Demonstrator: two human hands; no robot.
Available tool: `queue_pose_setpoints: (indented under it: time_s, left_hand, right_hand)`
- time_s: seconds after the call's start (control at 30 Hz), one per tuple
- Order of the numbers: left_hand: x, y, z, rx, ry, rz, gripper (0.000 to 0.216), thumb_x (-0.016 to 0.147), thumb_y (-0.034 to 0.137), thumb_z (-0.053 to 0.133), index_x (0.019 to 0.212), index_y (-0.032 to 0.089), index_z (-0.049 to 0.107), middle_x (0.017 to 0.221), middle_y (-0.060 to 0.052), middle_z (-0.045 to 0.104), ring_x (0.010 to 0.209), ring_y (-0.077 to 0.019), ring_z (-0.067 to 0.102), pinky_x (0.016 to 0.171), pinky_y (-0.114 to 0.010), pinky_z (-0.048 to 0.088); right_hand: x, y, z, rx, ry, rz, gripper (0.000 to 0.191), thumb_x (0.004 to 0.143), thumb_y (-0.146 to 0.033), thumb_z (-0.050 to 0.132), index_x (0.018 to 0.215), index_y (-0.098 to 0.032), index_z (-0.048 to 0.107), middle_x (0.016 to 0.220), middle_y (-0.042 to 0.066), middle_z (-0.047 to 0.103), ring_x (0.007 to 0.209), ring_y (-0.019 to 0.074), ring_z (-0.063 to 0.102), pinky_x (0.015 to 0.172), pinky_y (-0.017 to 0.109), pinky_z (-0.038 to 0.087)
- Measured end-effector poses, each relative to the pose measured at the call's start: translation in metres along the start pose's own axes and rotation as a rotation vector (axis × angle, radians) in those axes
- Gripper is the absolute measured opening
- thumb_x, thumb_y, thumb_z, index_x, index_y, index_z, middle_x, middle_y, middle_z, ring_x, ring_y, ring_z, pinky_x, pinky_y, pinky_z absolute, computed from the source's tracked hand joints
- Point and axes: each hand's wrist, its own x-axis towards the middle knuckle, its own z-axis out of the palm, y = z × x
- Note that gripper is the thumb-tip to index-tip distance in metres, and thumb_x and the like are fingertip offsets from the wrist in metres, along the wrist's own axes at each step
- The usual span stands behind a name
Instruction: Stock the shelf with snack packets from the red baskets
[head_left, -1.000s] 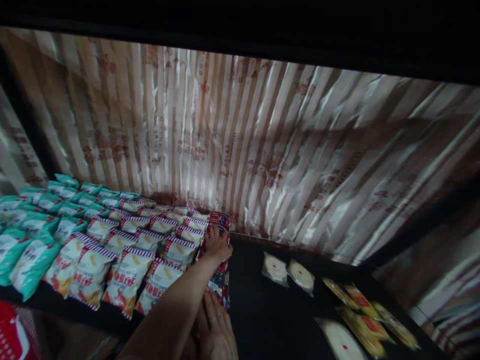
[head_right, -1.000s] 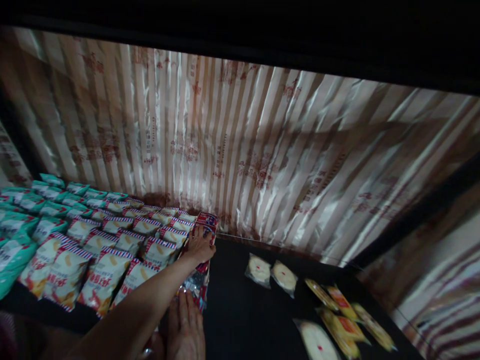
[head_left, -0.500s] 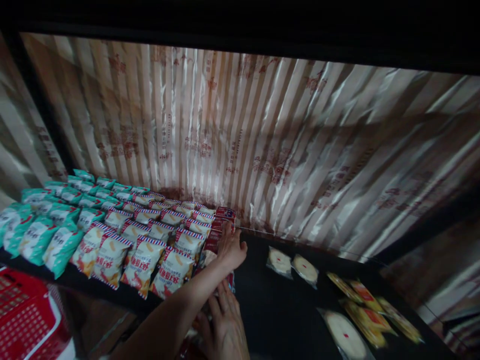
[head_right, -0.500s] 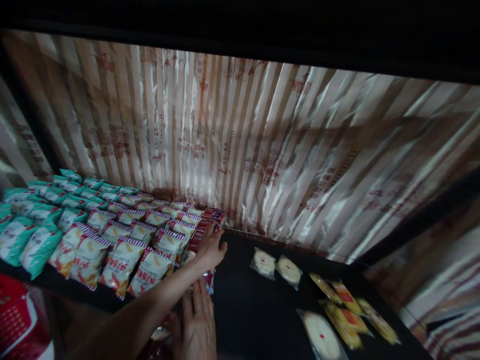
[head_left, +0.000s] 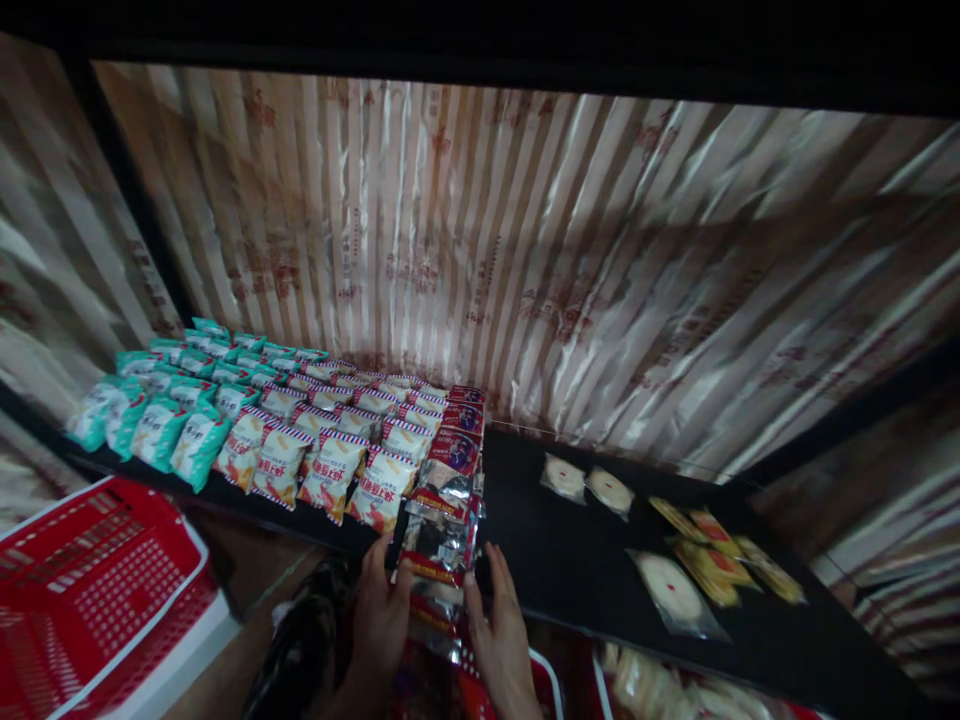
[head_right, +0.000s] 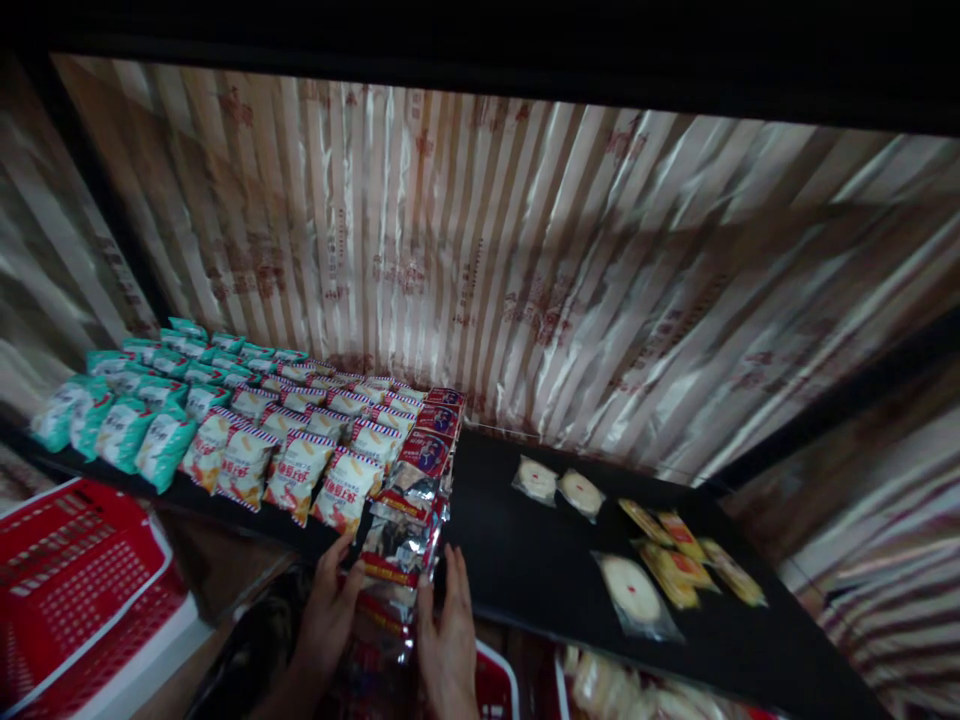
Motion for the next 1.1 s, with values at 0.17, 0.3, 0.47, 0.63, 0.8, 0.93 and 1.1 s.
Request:
queue_pose_setpoints:
  time_s: [0.17,0.3,0.47,0.63,0.8,0.93,1.1]
  left_hand:
    - [0.005,0.002,0.010,-0.054,-0.136,-0.105,0.058,0.079,0.038,0.039,0.128,0.006,0.039,0.135,-0.020,0.040,0.125,-0.0261,0.040,0.105,-0.040,0.032]
    - [0.009,0.007,0.016,-0.086,-0.129,-0.074,0.057,0.076,0.035,0.042,0.125,0.005,0.042,0.129,-0.019,0.046,0.122,-0.0256,0.044,0.103,-0.036,0.034]
    - [0.014,0.010,0.019,-0.065,-0.098,-0.045,0.059,0.073,0.033,0.045,0.125,0.004,0.041,0.128,-0.020,0.047,0.120,-0.0256,0.046,0.102,-0.035,0.035]
    - [0.015,0.010,0.021,-0.036,-0.080,-0.059,0.056,0.071,0.029,0.046,0.122,0.004,0.045,0.125,-0.019,0.050,0.119,-0.0244,0.047,0.101,-0.031,0.036]
    - [0.015,0.006,0.022,-0.010,-0.179,-0.080,0.058,0.073,0.029,0.043,0.126,0.004,0.041,0.129,-0.018,0.049,0.121,-0.0222,0.046,0.103,-0.031,0.033]
    - [0.017,0.007,0.021,0.009,-0.231,-0.123,0.063,0.076,0.030,0.040,0.132,0.001,0.033,0.135,-0.019,0.044,0.126,-0.0221,0.040,0.106,-0.032,0.029]
    - [0.020,0.011,0.020,0.003,-0.270,-0.102,0.066,0.075,0.029,0.041,0.133,-0.001,0.032,0.137,-0.019,0.042,0.128,-0.0212,0.038,0.107,-0.030,0.028]
  right_hand:
    - [0.004,0.004,0.006,0.099,-0.054,0.103,0.075,0.075,-0.059,0.045,0.129,-0.008,0.044,0.140,0.016,0.040,0.132,0.0263,0.033,0.110,0.042,0.024]
    - [0.007,-0.001,0.005,0.149,-0.059,0.165,0.077,0.073,-0.061,0.046,0.129,-0.009,0.044,0.138,0.016,0.043,0.129,0.0273,0.037,0.110,0.042,0.025]
    - [0.005,-0.003,0.007,0.197,-0.035,0.197,0.080,0.070,-0.065,0.046,0.127,-0.009,0.046,0.135,0.017,0.046,0.127,0.0285,0.039,0.109,0.043,0.025]
    - [0.007,-0.004,0.011,0.262,0.022,0.227,0.077,0.071,-0.065,0.047,0.129,-0.015,0.045,0.137,0.014,0.045,0.128,0.0273,0.038,0.109,0.042,0.025]
    - [0.015,-0.012,0.010,0.346,0.022,0.287,0.082,0.070,-0.068,0.045,0.136,-0.020,0.037,0.143,0.010,0.037,0.132,0.0272,0.032,0.109,0.042,0.023]
    - [0.027,-0.018,0.008,0.425,-0.015,0.295,0.086,0.072,-0.071,0.040,0.138,-0.017,0.032,0.143,0.009,0.037,0.132,0.0246,0.032,0.109,0.038,0.025]
    - [0.037,-0.017,0.012,0.530,-0.041,0.275,0.085,0.074,-0.071,0.036,0.138,-0.016,0.032,0.141,0.007,0.040,0.131,0.0214,0.034,0.108,0.034,0.028]
